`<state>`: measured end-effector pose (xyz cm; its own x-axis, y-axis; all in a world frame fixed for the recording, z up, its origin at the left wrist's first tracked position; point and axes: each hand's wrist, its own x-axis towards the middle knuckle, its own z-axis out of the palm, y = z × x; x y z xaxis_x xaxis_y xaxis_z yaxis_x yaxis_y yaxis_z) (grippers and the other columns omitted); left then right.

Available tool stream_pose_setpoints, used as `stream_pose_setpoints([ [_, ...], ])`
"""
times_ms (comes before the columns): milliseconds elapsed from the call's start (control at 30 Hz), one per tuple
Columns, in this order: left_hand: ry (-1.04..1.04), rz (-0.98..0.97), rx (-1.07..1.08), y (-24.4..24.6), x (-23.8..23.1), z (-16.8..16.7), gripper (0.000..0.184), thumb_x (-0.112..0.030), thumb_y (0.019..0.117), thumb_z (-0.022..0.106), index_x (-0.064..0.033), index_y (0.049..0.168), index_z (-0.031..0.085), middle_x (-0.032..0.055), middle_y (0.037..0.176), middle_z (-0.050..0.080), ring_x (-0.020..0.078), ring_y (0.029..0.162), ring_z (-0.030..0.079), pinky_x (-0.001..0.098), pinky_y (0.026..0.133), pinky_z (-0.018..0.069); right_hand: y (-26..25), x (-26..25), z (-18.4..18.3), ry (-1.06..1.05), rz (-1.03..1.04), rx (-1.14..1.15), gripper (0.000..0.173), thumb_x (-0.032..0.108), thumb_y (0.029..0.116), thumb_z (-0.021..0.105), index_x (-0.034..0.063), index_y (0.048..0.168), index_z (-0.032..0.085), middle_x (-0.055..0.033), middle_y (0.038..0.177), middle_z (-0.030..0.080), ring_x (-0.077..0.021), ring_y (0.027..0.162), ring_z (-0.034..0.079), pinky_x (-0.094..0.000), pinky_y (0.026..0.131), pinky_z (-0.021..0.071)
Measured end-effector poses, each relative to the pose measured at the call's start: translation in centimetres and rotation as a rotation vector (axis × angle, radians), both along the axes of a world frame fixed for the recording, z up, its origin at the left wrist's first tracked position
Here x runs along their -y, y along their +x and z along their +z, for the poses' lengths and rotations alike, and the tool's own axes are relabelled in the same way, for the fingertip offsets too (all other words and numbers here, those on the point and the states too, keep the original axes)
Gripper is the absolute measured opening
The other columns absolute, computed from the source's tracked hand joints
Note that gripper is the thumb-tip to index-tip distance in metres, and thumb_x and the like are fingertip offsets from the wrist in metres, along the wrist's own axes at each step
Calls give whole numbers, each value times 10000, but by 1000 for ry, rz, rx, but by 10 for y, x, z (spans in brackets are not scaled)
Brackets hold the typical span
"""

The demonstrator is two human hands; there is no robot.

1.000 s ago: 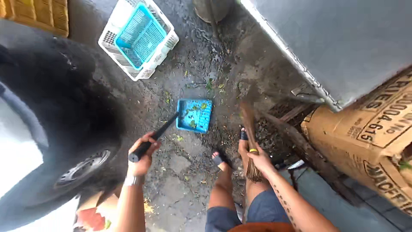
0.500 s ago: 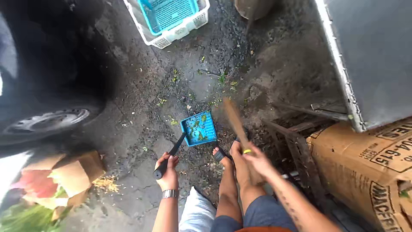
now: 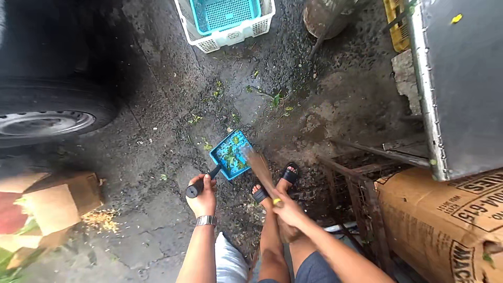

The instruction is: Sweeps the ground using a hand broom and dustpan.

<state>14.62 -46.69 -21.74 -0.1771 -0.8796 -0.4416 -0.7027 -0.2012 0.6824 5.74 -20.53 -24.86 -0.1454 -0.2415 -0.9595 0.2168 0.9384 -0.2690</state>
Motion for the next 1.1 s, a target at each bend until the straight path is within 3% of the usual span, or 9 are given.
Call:
stream_pose_setpoints([
  [100, -6, -133, 68, 15, 15, -3, 261, -261, 1017, 665, -43, 1161, 672, 67, 926, 756, 172, 709, 755, 352, 582, 652, -98, -42, 15, -3, -131, -238, 791, 261, 927, 734, 209, 1616, 348, -192, 1452, 571, -355, 1284, 597, -583, 1073, 488],
  [233, -33, -153, 31, 27, 22, -3, 263, -253, 1019, 660, -18, 1136, 682, 74, 912, 755, 165, 692, 747, 344, 610, 654, -239, -52, -75, 123, -407, -450, 829, 205, 929, 736, 197, 1634, 302, -254, 1450, 549, -438, 1292, 561, -652, 1043, 457],
  [300, -58, -153, 8, 26, 21, 1, 242, -226, 1018, 660, -4, 1115, 676, 66, 872, 752, 158, 667, 742, 332, 614, 654, -234, -27, -120, 137, -348, -406, 859, 202, 898, 762, 194, 1624, 305, -275, 1381, 585, -455, 1222, 601, -661, 988, 493],
  [400, -66, -180, 35, 22, 11, -4, 257, -236, 1015, 666, -2, 1120, 681, 67, 903, 749, 149, 697, 744, 333, 655, 660, -129, 17, -152, 110, 38, -225, 879, 284, 864, 755, 239, 1622, 313, -233, 1290, 659, -408, 1179, 652, -635, 982, 526],
  [500, -63, -179, 66, 14, 12, -10, 272, -267, 1012, 671, -18, 1121, 683, 66, 911, 747, 138, 696, 741, 327, 655, 658, -34, 23, -121, 31, 187, -75, 842, 289, 877, 720, 309, 1621, 326, -206, 1342, 646, -396, 1219, 636, -648, 1004, 507],
  [567, -39, -183, 87, 12, 17, -6, 283, -292, 1011, 669, -32, 1120, 686, 66, 918, 747, 137, 693, 737, 331, 650, 652, -17, 10, -79, -26, 182, 6, 819, 275, 911, 720, 298, 1628, 325, -171, 1526, 510, -364, 1345, 552, -610, 1102, 456],
  [800, -19, -76, 36, 38, 33, 24, 265, -262, 1022, 658, -20, 1126, 687, 77, 884, 755, 154, 677, 742, 348, 647, 655, -156, -38, 36, -28, -111, -257, 821, 224, 917, 744, 263, 1624, 330, -183, 1483, 548, -352, 1278, 602, -585, 1051, 501],
  [967, -26, 134, -15, 43, 14, 28, 242, -188, 1023, 656, 30, 1129, 659, 94, 835, 746, 167, 632, 735, 340, 601, 651, -287, -4, -51, 92, -317, -397, 835, 190, 914, 732, 198, 1633, 308, -227, 1443, 564, -381, 1276, 588, -593, 1039, 488],
  [1100, -8, 162, 14, 27, 0, -9, 247, -166, 1021, 651, 40, 1156, 653, 107, 902, 743, 169, 680, 739, 345, 638, 656, -224, 55, -129, 118, 125, -241, 838, 289, 873, 745, 258, 1611, 350, -227, 1311, 653, -409, 1194, 641, -644, 995, 515],
])
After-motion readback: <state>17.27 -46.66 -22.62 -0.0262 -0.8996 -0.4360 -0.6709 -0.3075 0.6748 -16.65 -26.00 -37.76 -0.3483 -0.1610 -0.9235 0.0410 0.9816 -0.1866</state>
